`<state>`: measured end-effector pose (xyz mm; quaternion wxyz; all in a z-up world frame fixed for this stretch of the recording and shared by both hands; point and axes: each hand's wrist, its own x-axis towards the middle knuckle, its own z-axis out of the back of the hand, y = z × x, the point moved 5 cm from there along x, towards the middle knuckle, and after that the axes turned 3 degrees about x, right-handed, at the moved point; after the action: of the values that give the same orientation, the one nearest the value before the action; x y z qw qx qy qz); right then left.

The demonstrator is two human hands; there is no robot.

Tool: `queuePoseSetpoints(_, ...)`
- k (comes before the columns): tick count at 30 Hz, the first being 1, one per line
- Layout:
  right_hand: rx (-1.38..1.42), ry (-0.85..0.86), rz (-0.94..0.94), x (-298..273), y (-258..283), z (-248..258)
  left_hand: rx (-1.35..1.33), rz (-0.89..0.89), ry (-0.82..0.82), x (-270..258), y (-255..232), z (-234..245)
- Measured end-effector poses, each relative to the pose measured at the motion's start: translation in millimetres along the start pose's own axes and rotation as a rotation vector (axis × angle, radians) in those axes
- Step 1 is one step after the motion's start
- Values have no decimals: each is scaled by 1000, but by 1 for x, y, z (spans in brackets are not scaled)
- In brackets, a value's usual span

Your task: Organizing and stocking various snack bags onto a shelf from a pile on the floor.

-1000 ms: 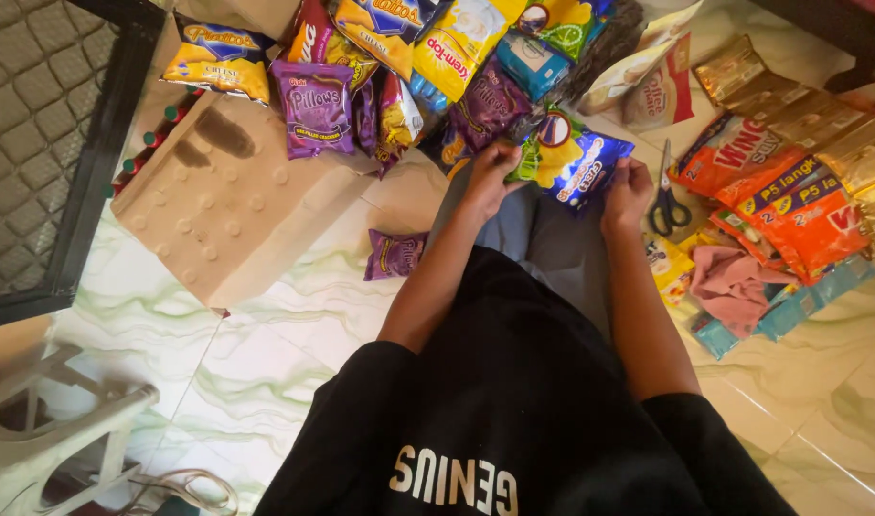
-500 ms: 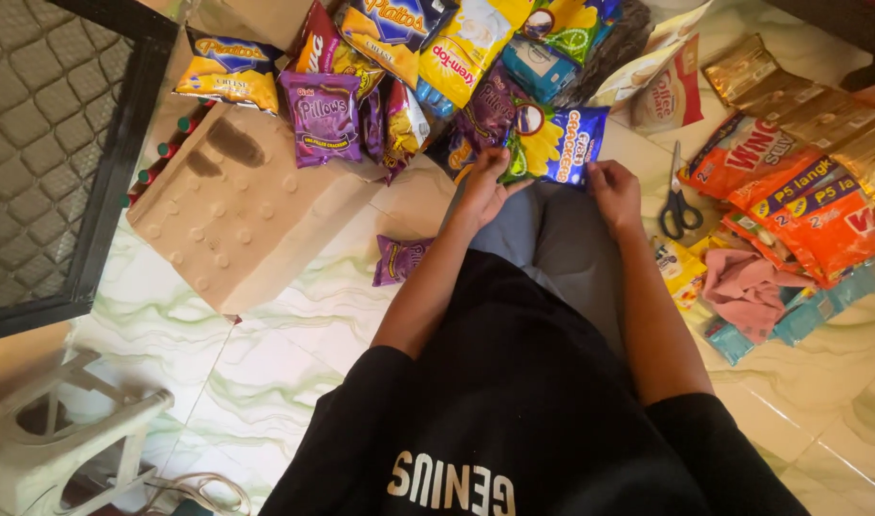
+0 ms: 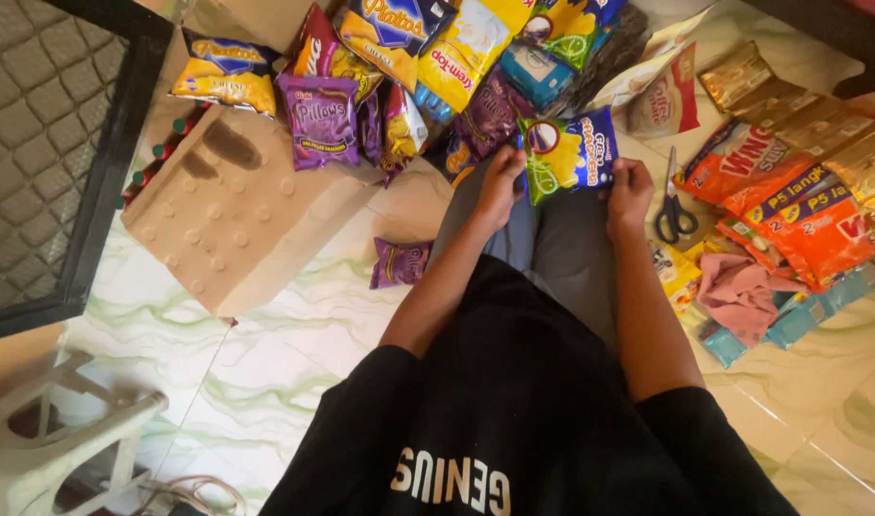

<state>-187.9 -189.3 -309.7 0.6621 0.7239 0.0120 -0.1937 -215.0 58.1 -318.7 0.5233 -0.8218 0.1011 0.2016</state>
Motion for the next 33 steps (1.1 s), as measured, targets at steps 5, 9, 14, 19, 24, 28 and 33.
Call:
queuePoseSetpoints(5,86,37,39,-2,-5,11,-14,23,46,-16,-51,-15)
queuePoseSetpoints(9,64,77,46,-4,-2,3,54,106,0,-4,-28,-8)
queuePoseSetpoints(14,40,-63,36,5,-6,5,206,-14,-140,19,13,9)
queuePoseSetpoints(19,104,-19,161,13,49,-9,307,-160,-164,24,-21,10)
queuePoseSetpoints(24,608,108,181,1,280,-44,35,-348,0,61,-166,-105)
queuePoseSetpoints(28,521,313,408,43,403,-35,-104,-574,164,56,-314,-246)
queuePoseSetpoints(33,55,169,1122,69,585,8,47,-1005,350,55,-453,-387)
